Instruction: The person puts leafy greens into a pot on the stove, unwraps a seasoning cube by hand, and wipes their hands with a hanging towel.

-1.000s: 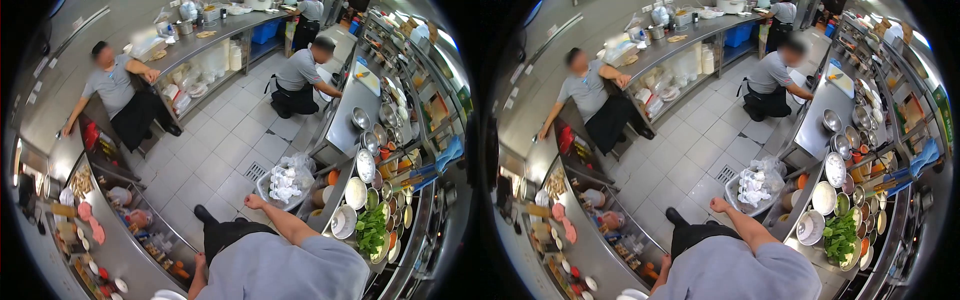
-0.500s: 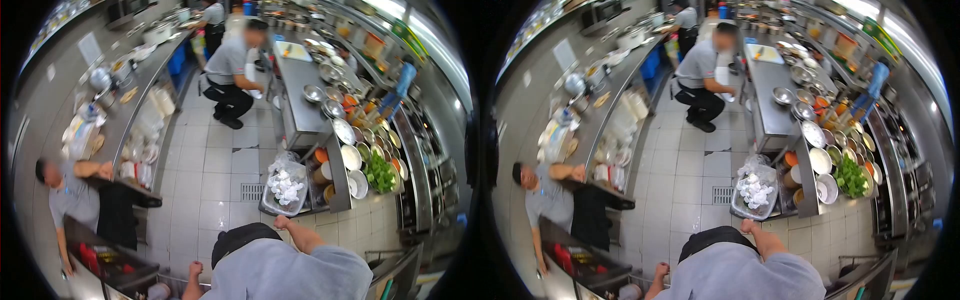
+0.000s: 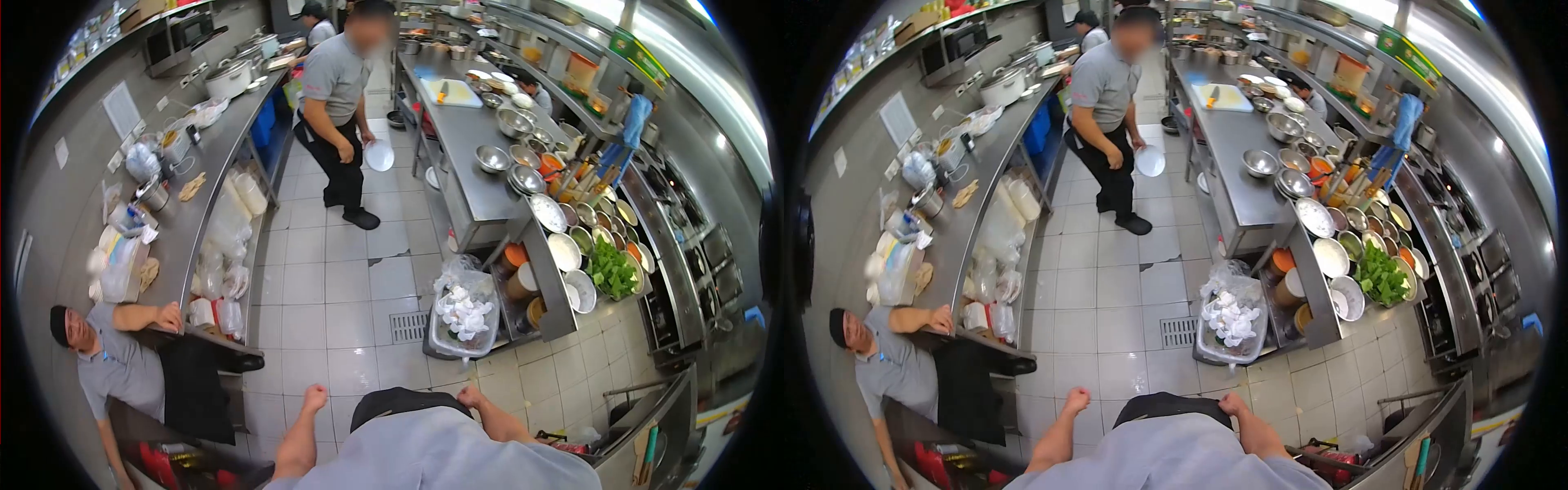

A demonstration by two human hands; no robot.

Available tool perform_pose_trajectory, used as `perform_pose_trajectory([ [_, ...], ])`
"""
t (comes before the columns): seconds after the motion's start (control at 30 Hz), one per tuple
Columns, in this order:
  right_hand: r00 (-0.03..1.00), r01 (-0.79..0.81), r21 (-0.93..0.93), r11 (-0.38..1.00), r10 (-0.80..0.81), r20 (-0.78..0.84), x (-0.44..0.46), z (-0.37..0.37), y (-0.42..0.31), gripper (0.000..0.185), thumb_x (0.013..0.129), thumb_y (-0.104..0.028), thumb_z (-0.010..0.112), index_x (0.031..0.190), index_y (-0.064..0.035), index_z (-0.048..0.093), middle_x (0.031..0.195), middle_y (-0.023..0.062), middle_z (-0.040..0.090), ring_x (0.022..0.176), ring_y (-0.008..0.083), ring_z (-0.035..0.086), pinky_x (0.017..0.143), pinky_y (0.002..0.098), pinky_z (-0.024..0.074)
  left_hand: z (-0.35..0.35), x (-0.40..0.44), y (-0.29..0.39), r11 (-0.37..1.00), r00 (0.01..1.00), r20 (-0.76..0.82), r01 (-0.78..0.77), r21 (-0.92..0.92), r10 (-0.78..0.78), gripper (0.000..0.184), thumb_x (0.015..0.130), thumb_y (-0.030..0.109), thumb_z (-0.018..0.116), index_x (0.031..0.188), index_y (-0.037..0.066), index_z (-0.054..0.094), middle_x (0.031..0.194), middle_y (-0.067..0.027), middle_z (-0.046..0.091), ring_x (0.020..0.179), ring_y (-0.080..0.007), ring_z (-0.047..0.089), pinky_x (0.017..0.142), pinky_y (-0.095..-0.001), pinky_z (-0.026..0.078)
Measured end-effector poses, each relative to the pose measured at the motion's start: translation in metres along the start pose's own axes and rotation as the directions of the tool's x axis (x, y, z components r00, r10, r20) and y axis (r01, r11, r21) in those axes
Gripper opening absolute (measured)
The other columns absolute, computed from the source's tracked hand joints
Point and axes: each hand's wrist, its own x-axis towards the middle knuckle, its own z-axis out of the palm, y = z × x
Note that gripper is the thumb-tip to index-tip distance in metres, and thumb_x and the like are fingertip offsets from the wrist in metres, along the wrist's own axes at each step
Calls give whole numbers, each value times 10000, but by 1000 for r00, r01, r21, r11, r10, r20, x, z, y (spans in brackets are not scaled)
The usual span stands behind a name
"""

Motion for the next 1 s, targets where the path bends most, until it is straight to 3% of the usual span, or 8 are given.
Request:
perform_pose_trajectory([
  [0.07,998,4,14,1000,-3,-61,-3,9,12,226,745,-194,608,838,-23,723,739,111,683,651,205,629,620,349,516,38,-10,12,1000,997,71,10,1,-10,149,762,125,571,835,56,681,716,-110,667,688,-198,640,632,-359,512],
  [0.13,975,109,40,993,-99,-198,1,19,25,230,754,-189,603,857,-25,727,713,112,670,603,193,613,574,351,509,70,-25,20,998,983,185,-3,62,-9,149,749,112,567,831,63,682,759,-112,676,732,-201,642,674,-357,512],
  [0.33,999,-48,89,995,49,-4,-10,-7,-3,238,762,-176,588,861,-4,719,725,153,673,596,210,643,573,351,526,95,-87,10,976,958,285,-92,197,33,190,761,162,583,881,70,699,834,-141,693,789,-240,659,736,-364,509],
  [0.47,997,21,13,1000,-22,72,28,-10,-8,234,761,-175,572,806,16,700,665,129,661,522,198,613,519,337,508,73,-99,-51,981,969,165,172,88,-185,205,783,189,583,880,48,696,796,-151,689,703,-245,665,674,-373,527],
  [0.6,994,93,-2,996,-93,50,33,-17,-42,204,807,-184,588,819,1,672,671,96,644,532,162,591,474,303,484,31,-113,-87,907,907,34,421,-13,-420,159,791,122,561,813,6,668,712,-137,657,560,-214,631,486,-366,513],
  [0.67,989,136,-75,988,-130,76,25,-27,-66,217,817,-201,598,836,7,661,675,96,642,545,162,598,483,300,497,20,-116,-96,892,900,21,435,-124,-436,144,794,103,551,822,7,655,700,-127,647,560,-215,626,466,-368,509],
  [0.87,975,223,143,964,-223,-13,41,-28,-86,209,845,-186,606,914,3,662,803,101,662,682,161,634,540,314,529,22,-106,-71,890,910,65,414,-192,-409,118,817,83,535,827,12,627,686,-107,629,568,-205,614,458,-350,500],
  [1.0,965,257,466,847,-249,-79,19,-55,-126,374,858,-50,552,1227,-3,509,816,101,643,676,164,620,518,300,514,46,-86,-51,933,943,134,324,-157,-305,157,847,150,545,820,25,636,704,-101,643,599,-184,623,486,-336,495],
])
